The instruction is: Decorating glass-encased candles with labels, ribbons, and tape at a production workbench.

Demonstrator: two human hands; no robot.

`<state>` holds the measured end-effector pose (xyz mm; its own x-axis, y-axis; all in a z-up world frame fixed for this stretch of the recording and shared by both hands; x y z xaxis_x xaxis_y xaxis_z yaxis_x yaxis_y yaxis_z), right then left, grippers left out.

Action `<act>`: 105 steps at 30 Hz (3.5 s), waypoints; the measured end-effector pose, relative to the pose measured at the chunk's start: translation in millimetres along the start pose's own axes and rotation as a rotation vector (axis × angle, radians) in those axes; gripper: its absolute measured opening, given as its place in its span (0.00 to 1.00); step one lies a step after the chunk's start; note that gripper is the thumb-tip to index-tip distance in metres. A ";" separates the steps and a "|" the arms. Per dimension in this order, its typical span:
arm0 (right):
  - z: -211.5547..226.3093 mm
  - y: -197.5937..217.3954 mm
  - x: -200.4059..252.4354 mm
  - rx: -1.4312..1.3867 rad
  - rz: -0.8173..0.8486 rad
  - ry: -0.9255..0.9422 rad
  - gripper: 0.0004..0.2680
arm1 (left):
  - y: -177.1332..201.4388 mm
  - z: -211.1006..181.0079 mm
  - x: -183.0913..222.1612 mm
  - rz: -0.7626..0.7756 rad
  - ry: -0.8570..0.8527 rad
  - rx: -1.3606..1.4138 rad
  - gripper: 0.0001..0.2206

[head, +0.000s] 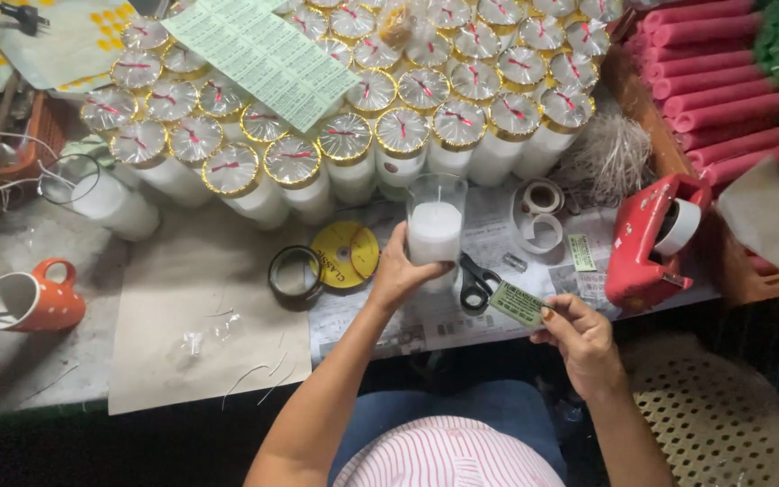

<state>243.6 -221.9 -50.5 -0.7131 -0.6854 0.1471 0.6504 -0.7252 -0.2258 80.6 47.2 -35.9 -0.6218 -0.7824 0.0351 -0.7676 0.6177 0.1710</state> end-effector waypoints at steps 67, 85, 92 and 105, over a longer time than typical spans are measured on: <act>-27.7 202.4 -46.7 0.028 -0.513 -0.272 0.06 | -20.5 -24.6 62.8 0.126 0.035 0.644 0.34; 144.4 -136.9 -39.0 1.230 0.753 0.071 0.12 | -14.7 -28.1 74.0 0.117 -0.028 0.682 0.42; 116.5 -140.1 -49.0 1.227 0.715 0.090 0.13 | -8.8 -37.5 77.7 0.173 -0.017 0.617 0.43; 55.3 -88.3 -23.4 0.438 0.280 -0.105 0.16 | -12.4 -20.5 72.2 0.234 0.061 0.776 0.34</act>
<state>217.3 -145.4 19.3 -0.4810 -0.8435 0.2391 0.8766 -0.4574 0.1498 48.4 -18.6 -15.3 -0.7871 -0.6153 0.0428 -0.5219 0.6275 -0.5779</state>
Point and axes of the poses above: each hand's wrist, its own x-axis away from the middle knuckle, its own y-axis out of the back of the hand, z = x × y, the point moved 4 cm from there along -x, towards the middle knuckle, and after that the axes turned 3 degrees about -y, right-handed, at the moved point
